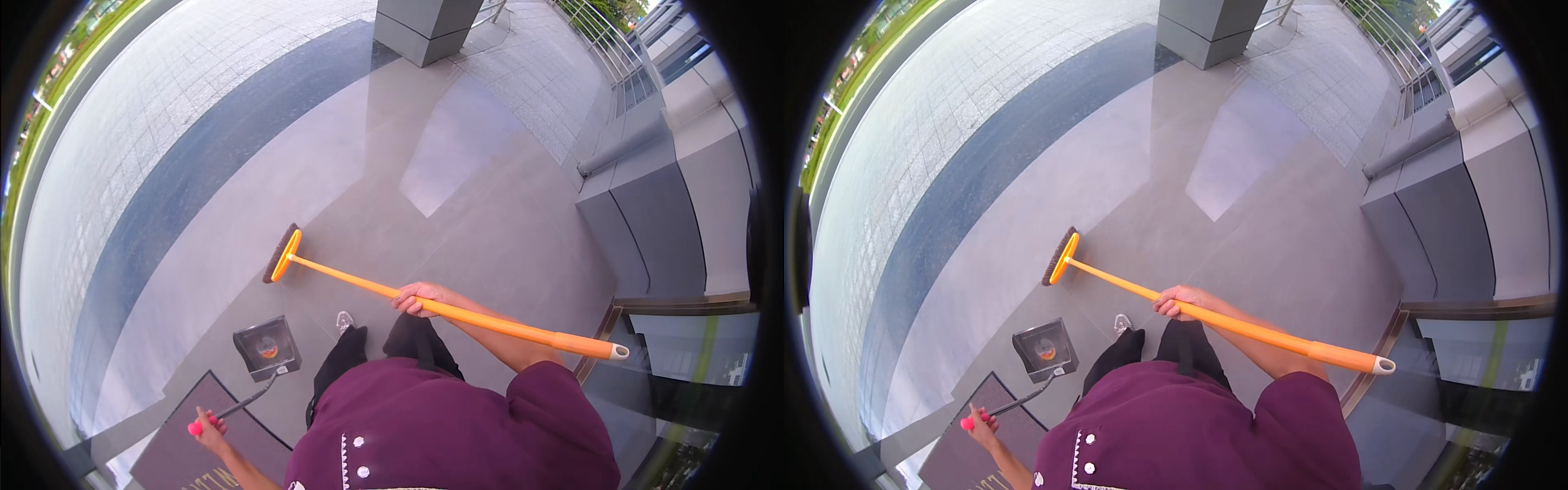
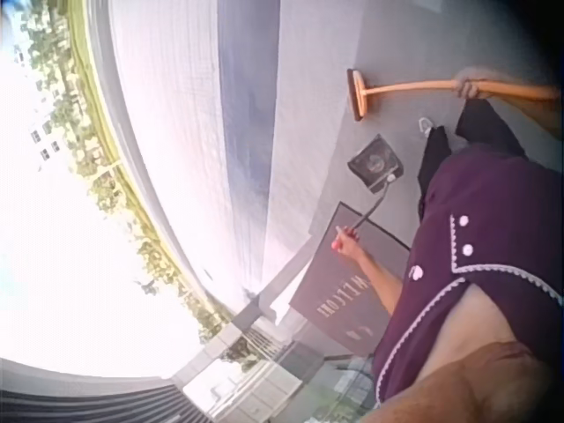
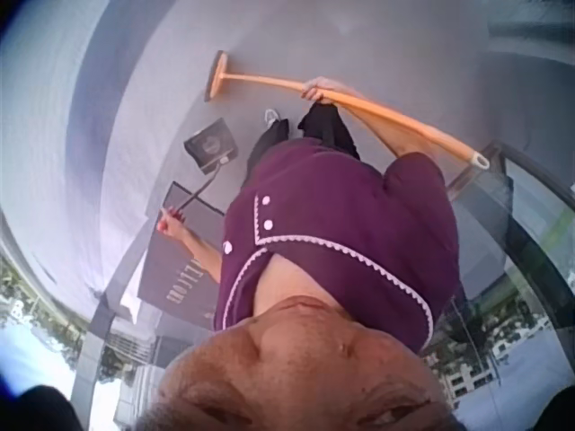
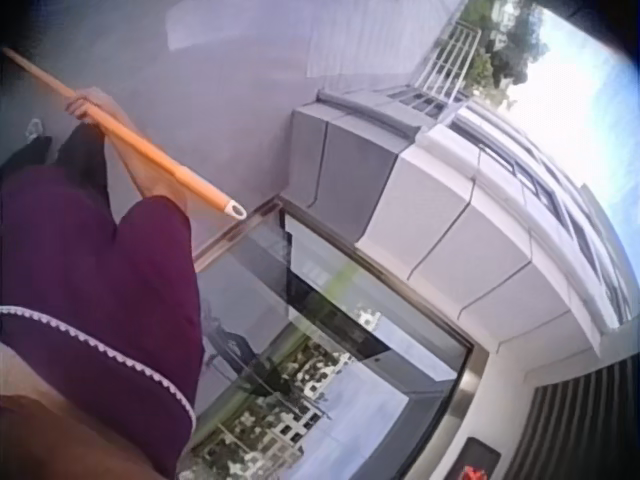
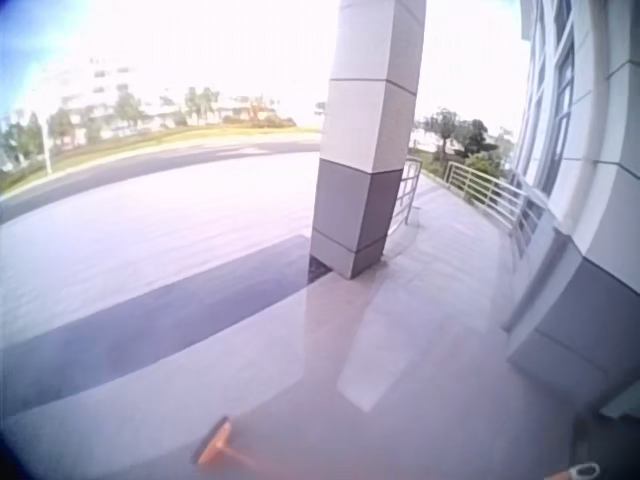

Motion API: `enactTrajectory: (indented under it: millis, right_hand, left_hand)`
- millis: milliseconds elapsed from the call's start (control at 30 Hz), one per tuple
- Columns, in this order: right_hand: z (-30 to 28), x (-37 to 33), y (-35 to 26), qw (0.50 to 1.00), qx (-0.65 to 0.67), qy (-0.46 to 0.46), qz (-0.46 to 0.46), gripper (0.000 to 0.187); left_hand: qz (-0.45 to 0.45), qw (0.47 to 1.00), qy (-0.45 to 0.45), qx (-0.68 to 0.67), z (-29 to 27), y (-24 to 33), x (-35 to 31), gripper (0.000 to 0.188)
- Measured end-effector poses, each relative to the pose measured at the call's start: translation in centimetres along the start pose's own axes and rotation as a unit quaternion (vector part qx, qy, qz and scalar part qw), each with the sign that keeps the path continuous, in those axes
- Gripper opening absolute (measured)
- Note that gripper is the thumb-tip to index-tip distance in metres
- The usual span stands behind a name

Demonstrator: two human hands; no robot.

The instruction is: The person sweeps a tiled outdoor entrance area using a broom and dustpan. They gather debris into a pile and sweep it into the dustpan, then walk along a curved walkway to continue sweeping near a railing.

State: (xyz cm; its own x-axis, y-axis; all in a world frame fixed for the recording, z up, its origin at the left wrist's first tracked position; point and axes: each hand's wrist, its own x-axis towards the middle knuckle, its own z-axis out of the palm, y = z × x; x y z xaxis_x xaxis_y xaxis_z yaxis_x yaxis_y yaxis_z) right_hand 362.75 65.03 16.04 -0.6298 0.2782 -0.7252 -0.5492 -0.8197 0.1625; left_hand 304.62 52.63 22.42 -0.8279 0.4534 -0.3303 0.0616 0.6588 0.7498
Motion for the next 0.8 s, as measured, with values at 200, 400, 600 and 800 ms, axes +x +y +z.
enactTrajectory:
  millis: [200, 400, 600, 800]
  right_hand:
    - [0.3, 4.5, -9.8, 0.959, -0.252, 0.126, -0.019, 0.029]
    - [-0.8, -8.2, -23.9, 0.918, -0.321, 0.211, -0.094, 0.040]
    - [-0.7, -20.9, -37.5, 0.882, -0.307, 0.321, -0.159, 0.049]
    - [-0.6, -28.8, -47.9, 0.818, -0.302, 0.428, -0.238, 0.041]
  left_hand:
    - [0.047, 0.997, -0.049, 0.043, 9.3, 8.5, 6.3, 0.039]
    - [0.074, 0.991, -0.102, 0.053, 23.4, 17.3, 6.8, 0.036]
    - [0.129, 0.981, -0.136, 0.041, 35.3, 30.4, 3.8, 0.032]
    - [0.166, 0.960, -0.224, 0.024, 50.1, 42.9, -1.0, 0.028]
